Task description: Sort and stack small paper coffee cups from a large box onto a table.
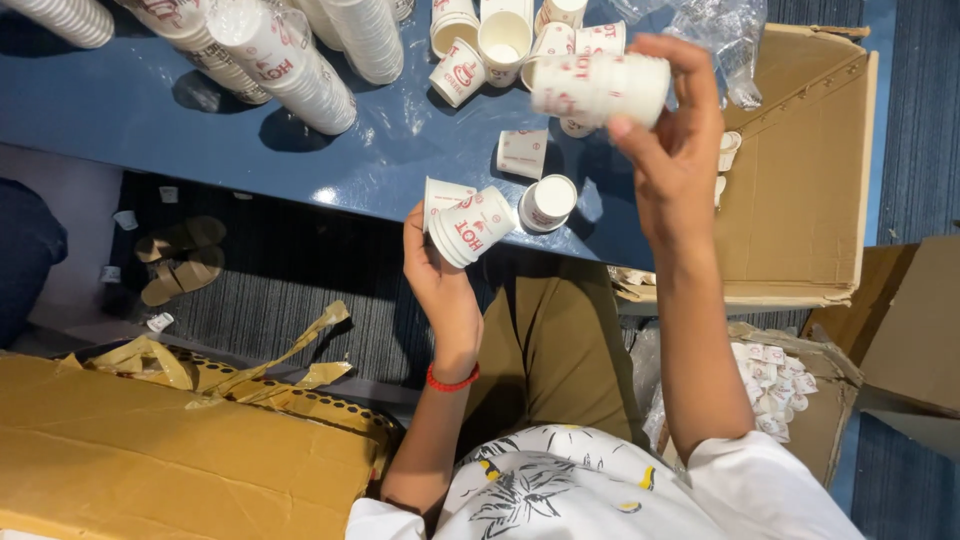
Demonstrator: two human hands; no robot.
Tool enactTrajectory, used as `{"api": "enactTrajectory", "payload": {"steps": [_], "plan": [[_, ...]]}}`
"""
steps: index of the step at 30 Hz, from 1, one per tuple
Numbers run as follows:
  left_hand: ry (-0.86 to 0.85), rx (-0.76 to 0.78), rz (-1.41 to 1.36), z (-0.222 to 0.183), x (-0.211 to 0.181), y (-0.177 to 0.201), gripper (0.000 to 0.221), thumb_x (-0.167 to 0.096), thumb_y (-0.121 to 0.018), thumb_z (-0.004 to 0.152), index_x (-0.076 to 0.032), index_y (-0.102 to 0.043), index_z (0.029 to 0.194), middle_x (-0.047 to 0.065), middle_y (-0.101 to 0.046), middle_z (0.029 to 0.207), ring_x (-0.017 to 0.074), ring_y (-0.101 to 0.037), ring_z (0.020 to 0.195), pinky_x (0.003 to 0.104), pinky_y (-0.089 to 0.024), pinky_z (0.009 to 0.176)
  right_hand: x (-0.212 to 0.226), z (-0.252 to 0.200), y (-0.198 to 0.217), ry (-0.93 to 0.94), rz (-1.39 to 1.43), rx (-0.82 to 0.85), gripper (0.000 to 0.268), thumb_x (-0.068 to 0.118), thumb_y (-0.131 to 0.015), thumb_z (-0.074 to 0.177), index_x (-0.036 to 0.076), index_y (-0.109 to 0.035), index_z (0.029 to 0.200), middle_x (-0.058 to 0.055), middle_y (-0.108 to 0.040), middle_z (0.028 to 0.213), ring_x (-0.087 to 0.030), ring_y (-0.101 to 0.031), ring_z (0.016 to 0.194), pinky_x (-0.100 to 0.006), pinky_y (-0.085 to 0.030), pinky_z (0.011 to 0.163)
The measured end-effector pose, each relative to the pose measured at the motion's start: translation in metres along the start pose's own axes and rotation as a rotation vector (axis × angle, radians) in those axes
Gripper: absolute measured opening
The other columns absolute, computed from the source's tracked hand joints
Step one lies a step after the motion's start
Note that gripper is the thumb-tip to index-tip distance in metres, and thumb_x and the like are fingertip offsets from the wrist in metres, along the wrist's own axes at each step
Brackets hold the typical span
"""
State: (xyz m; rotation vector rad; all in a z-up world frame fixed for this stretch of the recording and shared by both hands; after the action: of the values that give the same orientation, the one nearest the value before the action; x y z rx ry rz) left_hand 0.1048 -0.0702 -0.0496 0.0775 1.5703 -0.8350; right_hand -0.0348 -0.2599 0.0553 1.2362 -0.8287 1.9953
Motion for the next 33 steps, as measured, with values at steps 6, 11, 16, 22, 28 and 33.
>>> {"api": "enactTrajectory", "payload": {"steps": [6, 11, 16, 22, 28, 33], "plan": [[-0.004, 0.007, -0.028, -0.002, -0.001, -0.002, 0.026, -0.001, -0.058, 0.103, 0.001, -0.056, 0.129, 0.007, -0.063, 0.123, 0.0122, -0.061, 0.116, 0.030, -0.050, 0.105, -0.012, -0.047, 0.010, -0.316, 0.562, -0.094, 0.063, 0.012, -0.072, 0.086, 0.008, -0.039, 0.139, -0.020, -0.063, 0.132, -0.033, -0.065, 0.123, -0.050, -0.051, 0.119], [-0.007, 0.002, -0.029, -0.004, 0.002, -0.002, 0.025, 0.000, -0.057, 0.103, 0.001, -0.056, 0.128, 0.007, -0.064, 0.124, 0.0126, -0.061, 0.117, 0.030, -0.051, 0.106, -0.014, -0.052, 0.013, -0.214, 0.380, -0.030, 0.070, 0.014, -0.074, 0.092, 0.011, -0.039, 0.153, -0.017, -0.060, 0.129, -0.028, -0.062, 0.122, -0.045, -0.048, 0.119], [-0.006, -0.001, -0.020, -0.003, 0.002, -0.002, 0.026, 0.001, -0.056, 0.103, 0.001, -0.055, 0.130, 0.007, -0.063, 0.125, 0.0129, -0.060, 0.118, 0.030, -0.050, 0.107, -0.018, -0.049, -0.005, -0.107, 0.158, -0.008, 0.069, 0.012, -0.080, 0.092, 0.008, -0.040, 0.149, -0.012, -0.056, 0.133, -0.023, -0.061, 0.127, -0.039, -0.046, 0.116], [0.009, -0.004, -0.056, -0.002, 0.009, 0.003, 0.024, 0.002, -0.055, 0.105, 0.001, -0.055, 0.129, 0.008, -0.063, 0.124, 0.0138, -0.061, 0.116, 0.031, -0.052, 0.105, -0.028, -0.053, -0.031, -0.011, 0.075, 0.122, 0.078, 0.008, -0.082, 0.100, 0.016, -0.022, 0.148, -0.015, -0.053, 0.144, -0.027, -0.056, 0.146, -0.043, -0.045, 0.124], [0.015, -0.004, -0.088, -0.004, 0.009, 0.002, 0.025, 0.002, -0.054, 0.104, 0.000, -0.055, 0.129, 0.009, -0.063, 0.126, 0.0146, -0.062, 0.118, 0.032, -0.052, 0.107, -0.022, -0.059, -0.047, 0.044, -0.312, 0.235, 0.079, 0.004, -0.084, 0.095, 0.014, -0.022, 0.144, -0.018, -0.052, 0.144, -0.034, -0.048, 0.151, -0.046, -0.036, 0.129], [-0.007, 0.025, -0.005, -0.013, -0.009, -0.007, 0.032, 0.001, -0.058, 0.101, -0.001, -0.054, 0.132, 0.009, -0.063, 0.126, 0.0147, -0.062, 0.117, 0.032, -0.052, 0.106, 0.017, -0.093, -0.037, 0.258, -0.351, 0.093, 0.068, 0.009, -0.082, 0.091, 0.013, -0.038, 0.143, -0.011, -0.043, 0.144, -0.027, -0.047, 0.142, -0.039, -0.036, 0.122]]}}
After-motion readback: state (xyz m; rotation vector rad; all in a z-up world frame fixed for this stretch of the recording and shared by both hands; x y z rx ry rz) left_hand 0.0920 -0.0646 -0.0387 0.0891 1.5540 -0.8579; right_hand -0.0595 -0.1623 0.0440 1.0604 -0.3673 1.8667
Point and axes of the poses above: each hand's wrist, its own z-axis towards the middle knuckle, its own y-axis out of the back of the hand, x = y × z, the point moved 7 cm from there along z, towards the middle knuckle
